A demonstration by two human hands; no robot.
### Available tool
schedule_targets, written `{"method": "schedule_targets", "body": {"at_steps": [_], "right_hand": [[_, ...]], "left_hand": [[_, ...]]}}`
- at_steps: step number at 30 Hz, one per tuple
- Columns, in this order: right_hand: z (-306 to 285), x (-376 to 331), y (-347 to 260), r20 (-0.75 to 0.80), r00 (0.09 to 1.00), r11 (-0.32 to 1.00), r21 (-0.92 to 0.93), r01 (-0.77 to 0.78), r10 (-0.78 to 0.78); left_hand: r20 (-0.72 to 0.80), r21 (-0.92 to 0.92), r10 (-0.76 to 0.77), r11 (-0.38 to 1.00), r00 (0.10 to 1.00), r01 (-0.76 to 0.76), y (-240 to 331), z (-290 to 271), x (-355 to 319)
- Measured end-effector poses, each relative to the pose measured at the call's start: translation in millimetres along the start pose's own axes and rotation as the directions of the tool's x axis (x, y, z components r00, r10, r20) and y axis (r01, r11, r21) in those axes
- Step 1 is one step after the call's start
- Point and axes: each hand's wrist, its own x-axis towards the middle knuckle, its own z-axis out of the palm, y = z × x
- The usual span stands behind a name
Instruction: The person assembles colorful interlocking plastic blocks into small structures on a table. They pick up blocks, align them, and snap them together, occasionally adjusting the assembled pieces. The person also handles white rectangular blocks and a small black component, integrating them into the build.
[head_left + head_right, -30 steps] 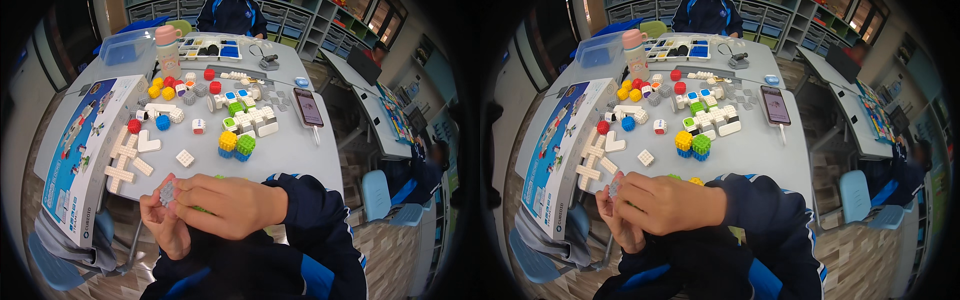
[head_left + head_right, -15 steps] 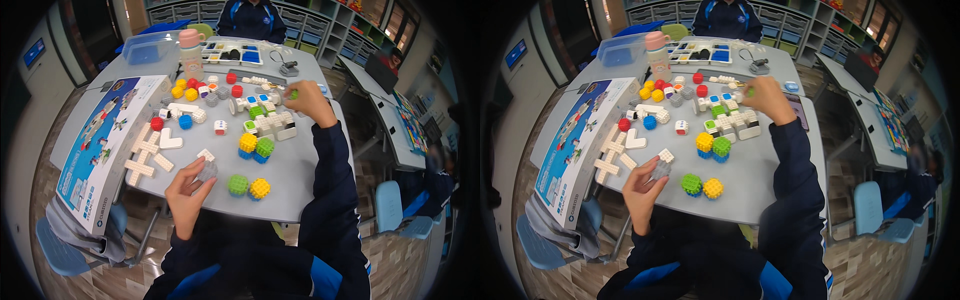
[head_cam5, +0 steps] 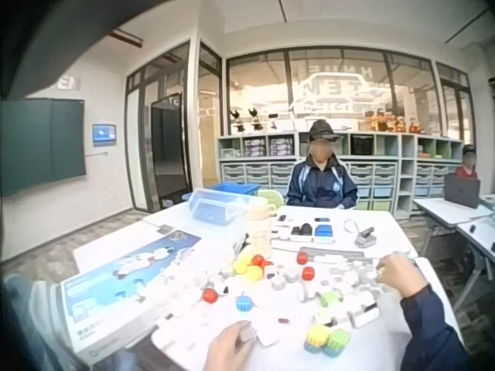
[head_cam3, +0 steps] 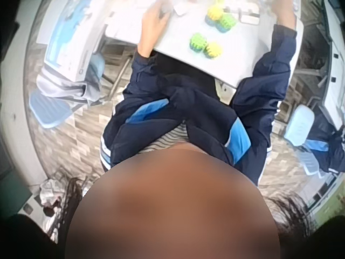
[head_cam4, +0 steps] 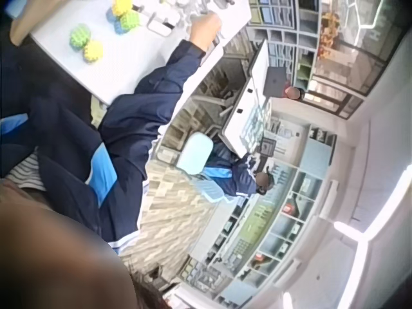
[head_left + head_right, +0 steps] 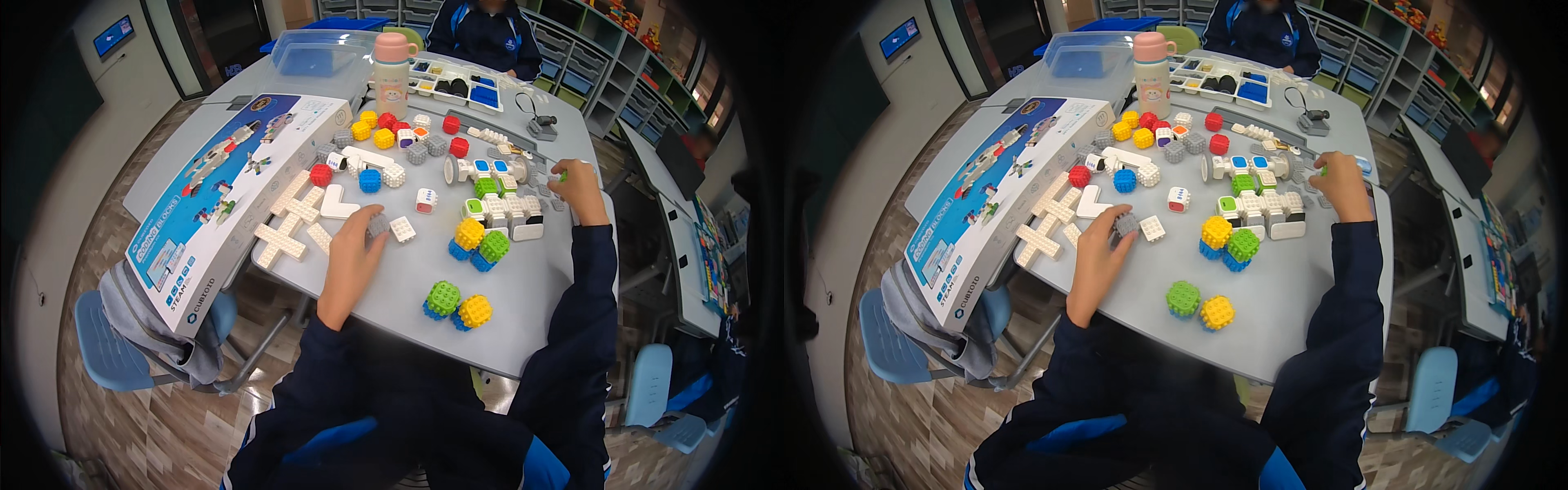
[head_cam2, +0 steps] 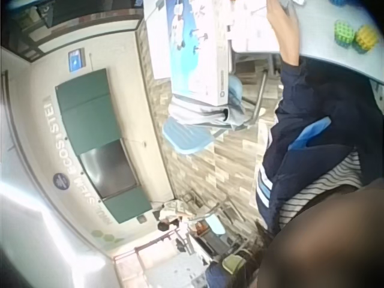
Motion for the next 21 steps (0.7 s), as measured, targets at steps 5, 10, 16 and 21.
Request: {"method": "schedule_targets", "body": {"at_steps": [5,10,16,21], "right_hand": [[-48,-20,-64,-0.009,0.999,0.958,0.285,-0.028,0.032],[-66,-40,-118,0.12,0.983,0.848,0.527,0.053,-0.137],[-40,-75,-168,0.437,0.747,0.498,0.851,-0.163,-0.501],[-27,-89,-178,0.464,0.709,0.64,0.768,-0.023,-0.531]], "left_hand": [[0.04,0.046,-0.011,0.999,0.999,0.01,-10,4,12],[0.016,0.079,0.095,0.992,0.995,-0.096,4,2,23],[0.137,-0.737,0.04,0.672,0.99,0.075,48,10,20],[0.083,-0.543,0.09,0.839,0.992,-0.031,62,21,8]]}}
